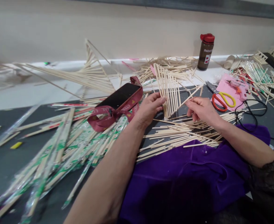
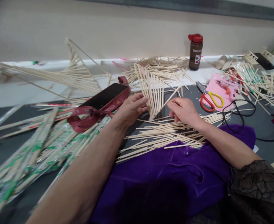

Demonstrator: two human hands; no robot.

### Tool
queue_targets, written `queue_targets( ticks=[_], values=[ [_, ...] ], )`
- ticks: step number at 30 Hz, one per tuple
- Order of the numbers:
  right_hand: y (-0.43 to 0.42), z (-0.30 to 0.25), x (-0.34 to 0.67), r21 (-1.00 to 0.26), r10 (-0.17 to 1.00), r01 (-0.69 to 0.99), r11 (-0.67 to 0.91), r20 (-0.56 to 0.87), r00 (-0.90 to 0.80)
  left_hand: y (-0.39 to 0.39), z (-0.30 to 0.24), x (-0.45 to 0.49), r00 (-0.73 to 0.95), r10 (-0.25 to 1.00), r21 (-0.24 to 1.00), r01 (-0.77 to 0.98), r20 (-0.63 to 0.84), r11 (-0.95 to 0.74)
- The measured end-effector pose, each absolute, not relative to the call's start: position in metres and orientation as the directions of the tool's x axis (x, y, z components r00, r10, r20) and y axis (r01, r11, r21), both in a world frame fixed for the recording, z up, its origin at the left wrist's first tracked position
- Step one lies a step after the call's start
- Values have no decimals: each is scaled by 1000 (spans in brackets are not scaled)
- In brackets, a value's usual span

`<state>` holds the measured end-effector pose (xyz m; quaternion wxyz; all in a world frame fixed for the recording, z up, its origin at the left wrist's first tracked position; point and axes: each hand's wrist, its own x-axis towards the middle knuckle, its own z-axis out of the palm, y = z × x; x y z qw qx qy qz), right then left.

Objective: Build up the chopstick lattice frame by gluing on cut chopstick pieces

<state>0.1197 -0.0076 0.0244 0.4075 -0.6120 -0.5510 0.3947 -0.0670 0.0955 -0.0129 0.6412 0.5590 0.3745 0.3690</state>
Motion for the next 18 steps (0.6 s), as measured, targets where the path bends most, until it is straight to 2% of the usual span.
queue_targets(
  ticks=[4, 8, 11, 15, 18],
  values=[
    [-18, 35, 131, -822, 997, 566, -60, -77, -7, 93, -15, -65, 479, 870, 984, -60, -119, 167],
    [-27, 49, 145, -789, 1000, 615, -6, -16, -9, 94, -16, -63, 480, 865, 981, -43, -147, 191],
    [-31, 55, 160, -761, 999, 649, -5, 22, 33, 94, -17, -61, 491, 854, 969, -67, -174, 236],
    [-36, 55, 190, -767, 991, 636, -83, 2, 132, 92, -14, -60, 510, 828, 941, -96, -233, 325],
    [-43, 50, 225, -721, 970, 675, -154, 21, 243, 90, -10, -60, 538, 808, 931, -105, -242, 349]
  ],
)
